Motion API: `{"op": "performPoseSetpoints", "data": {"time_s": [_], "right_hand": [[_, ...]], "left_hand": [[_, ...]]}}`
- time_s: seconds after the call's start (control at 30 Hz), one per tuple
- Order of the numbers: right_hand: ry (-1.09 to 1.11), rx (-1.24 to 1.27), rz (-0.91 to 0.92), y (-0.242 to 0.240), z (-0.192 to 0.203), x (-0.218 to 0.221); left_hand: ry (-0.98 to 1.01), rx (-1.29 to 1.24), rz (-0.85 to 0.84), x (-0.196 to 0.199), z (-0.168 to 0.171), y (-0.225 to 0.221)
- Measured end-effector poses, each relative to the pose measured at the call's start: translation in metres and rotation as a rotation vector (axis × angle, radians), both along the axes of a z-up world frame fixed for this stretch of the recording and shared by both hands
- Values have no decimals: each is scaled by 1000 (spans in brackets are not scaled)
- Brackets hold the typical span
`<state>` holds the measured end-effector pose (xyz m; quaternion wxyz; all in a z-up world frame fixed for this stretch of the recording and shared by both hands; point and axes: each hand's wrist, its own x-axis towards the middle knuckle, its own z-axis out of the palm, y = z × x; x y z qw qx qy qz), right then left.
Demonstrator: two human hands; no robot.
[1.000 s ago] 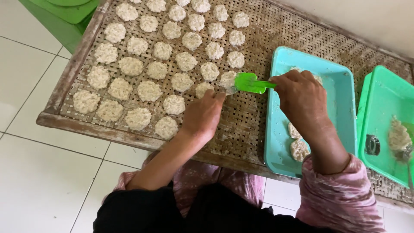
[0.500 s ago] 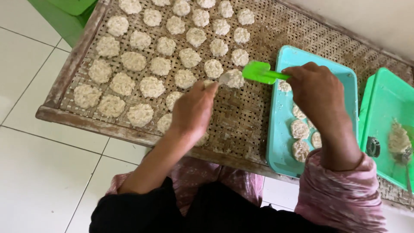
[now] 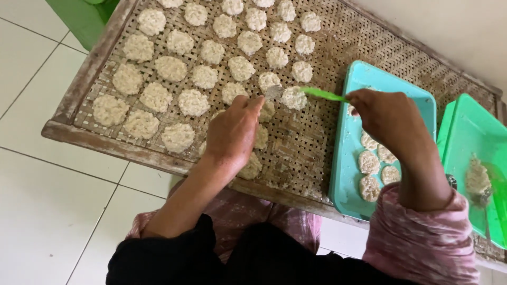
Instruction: Arranging small round crackers onto a woven drying rack using a fork and spatula
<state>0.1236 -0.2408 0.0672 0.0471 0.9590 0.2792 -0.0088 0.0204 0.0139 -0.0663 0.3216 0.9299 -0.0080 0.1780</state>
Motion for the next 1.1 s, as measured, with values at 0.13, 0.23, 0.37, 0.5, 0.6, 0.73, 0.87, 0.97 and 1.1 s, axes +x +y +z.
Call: {"op": "performPoseSetpoints", "data": {"time_s": [0.13,0.23,0.37,0.5,0.6,0.73,0.87,0.97,1.1], "right_hand": [[-26,3,33,15,-11,8],[5,-181,-11,25,-2,0],[-93,-208,39,36,5,-2],[-46,-296,-80,54,-10,11],[-33,-312,-19,69,-1,3],[-63,-413,2,70,5,3],[-117,-424,-3,80,5,0],[-120,-404,30,84,0,-5],[-115,-412,80,85,14,-18]], "left_hand": [[18,12,21,2,-5,1],[-17,-1,21,-4,-1,8],[30,-39,3,-4,5,6],[145,-77,-44,-9,25,7],[135,-76,-37,-10,18,12],[171,-105,-44,-15,23,17],[175,-103,-43,-15,29,15],[179,-104,-43,-15,28,16],[197,-84,-37,-20,32,20]]}}
